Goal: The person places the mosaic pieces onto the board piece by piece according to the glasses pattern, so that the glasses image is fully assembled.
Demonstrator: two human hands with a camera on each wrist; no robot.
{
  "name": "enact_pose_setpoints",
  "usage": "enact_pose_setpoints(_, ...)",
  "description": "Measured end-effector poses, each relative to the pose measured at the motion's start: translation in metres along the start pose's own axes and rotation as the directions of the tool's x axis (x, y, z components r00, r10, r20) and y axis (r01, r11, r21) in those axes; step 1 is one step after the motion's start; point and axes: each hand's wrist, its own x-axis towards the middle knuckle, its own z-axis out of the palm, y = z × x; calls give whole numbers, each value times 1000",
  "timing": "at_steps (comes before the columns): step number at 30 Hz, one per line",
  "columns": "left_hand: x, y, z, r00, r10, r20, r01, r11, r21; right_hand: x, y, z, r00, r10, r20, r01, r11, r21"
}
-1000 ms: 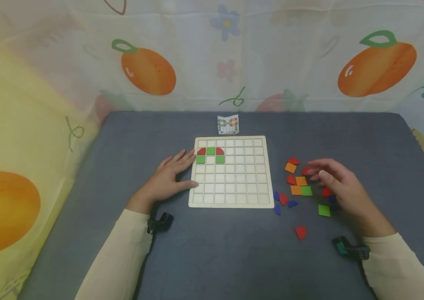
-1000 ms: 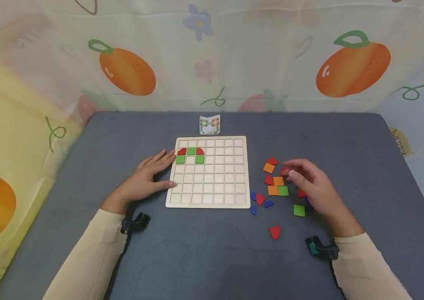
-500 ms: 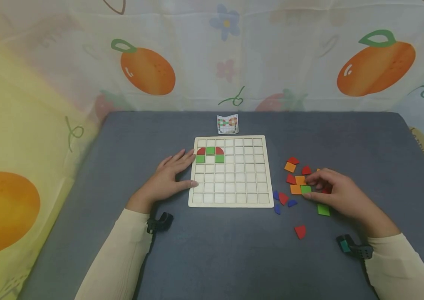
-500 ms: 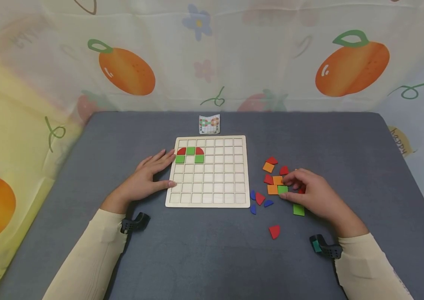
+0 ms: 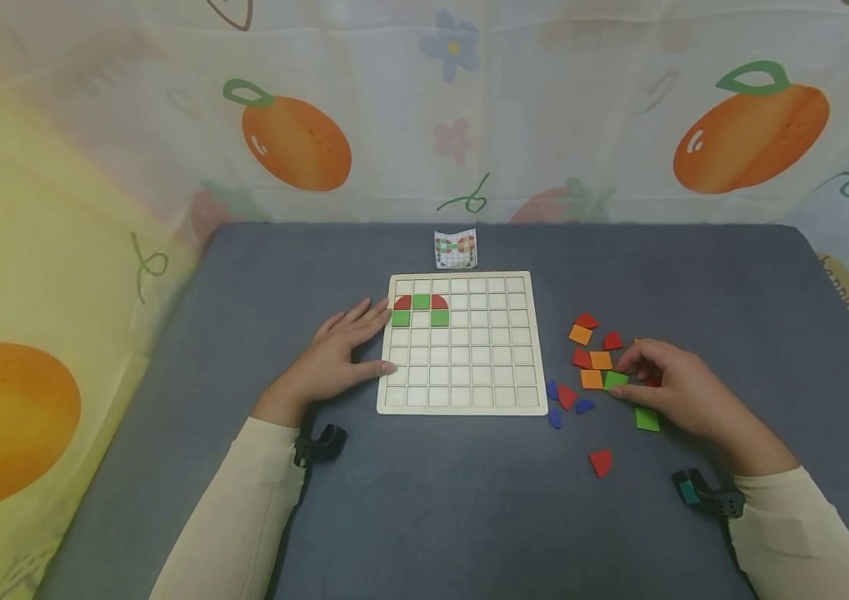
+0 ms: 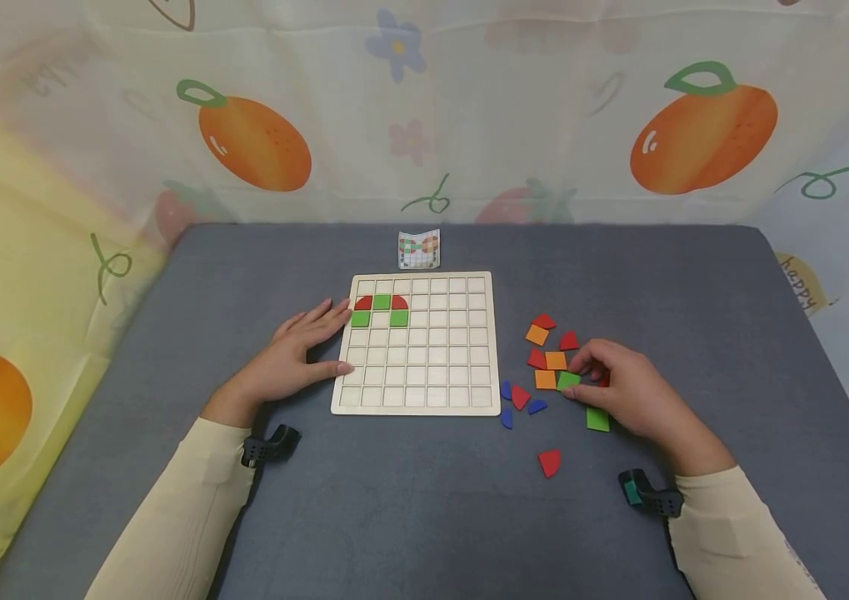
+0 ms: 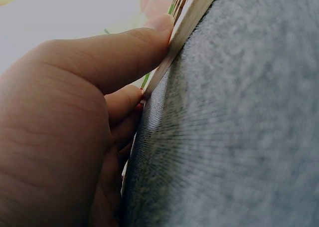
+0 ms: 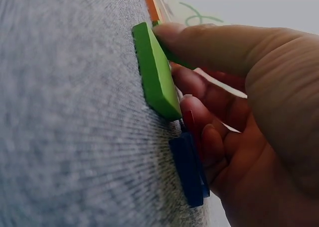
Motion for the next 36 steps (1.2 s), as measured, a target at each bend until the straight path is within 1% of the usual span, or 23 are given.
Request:
enact_pose_setpoints(3,-1,1,-1,1000,-5,0,5,1000,-3,0,-2,0,999,31,5,-32,999,26)
enact_pose_setpoints(6,-1,2,-1,1000,-2,-2,2,1000,-7,0,-3,1,999,34,-9,-33,999,41)
enact_pose_setpoints(9,-1,2,-2,1000,3,-3,-3,1000,-13,0,-4,1,999,4,-51,-2,1000,31)
enact_pose_setpoints(13,-1,3,-2,1000,7,0,-7,1000,-15,1,-6,2,992,-31,-124,32,999,11)
enact_pose_setpoints(16,-1,3,-2,1000,7,0,-7,1000,-12,2,-9,2,987,-33,-160,36,999,18)
enact_pose_setpoints(18,-1,3,-2,1000,4,-1,-4,1000,-11,3,-11,2,986,-20,-166,26,999,36)
enact_pose_setpoints(21,-1,4,-2,1000,1,-3,-1,1000,-10,3,-14,3,988,20,-150,-7,996,87)
enact_pose_setpoints(26,-1,5,-2,1000,0,-6,0,1000,-12,5,-18,6,992,74,-98,-57,985,164)
enact_pose_setpoints(33,-2,5,-2,1000,-9,-8,9,1000,-10,9,-24,9,995,83,-58,-69,972,223)
enact_pose_setpoints(36,-1,4,-2,1000,-5,-10,4,1000,-9,11,-28,11,996,74,-48,-59,965,255)
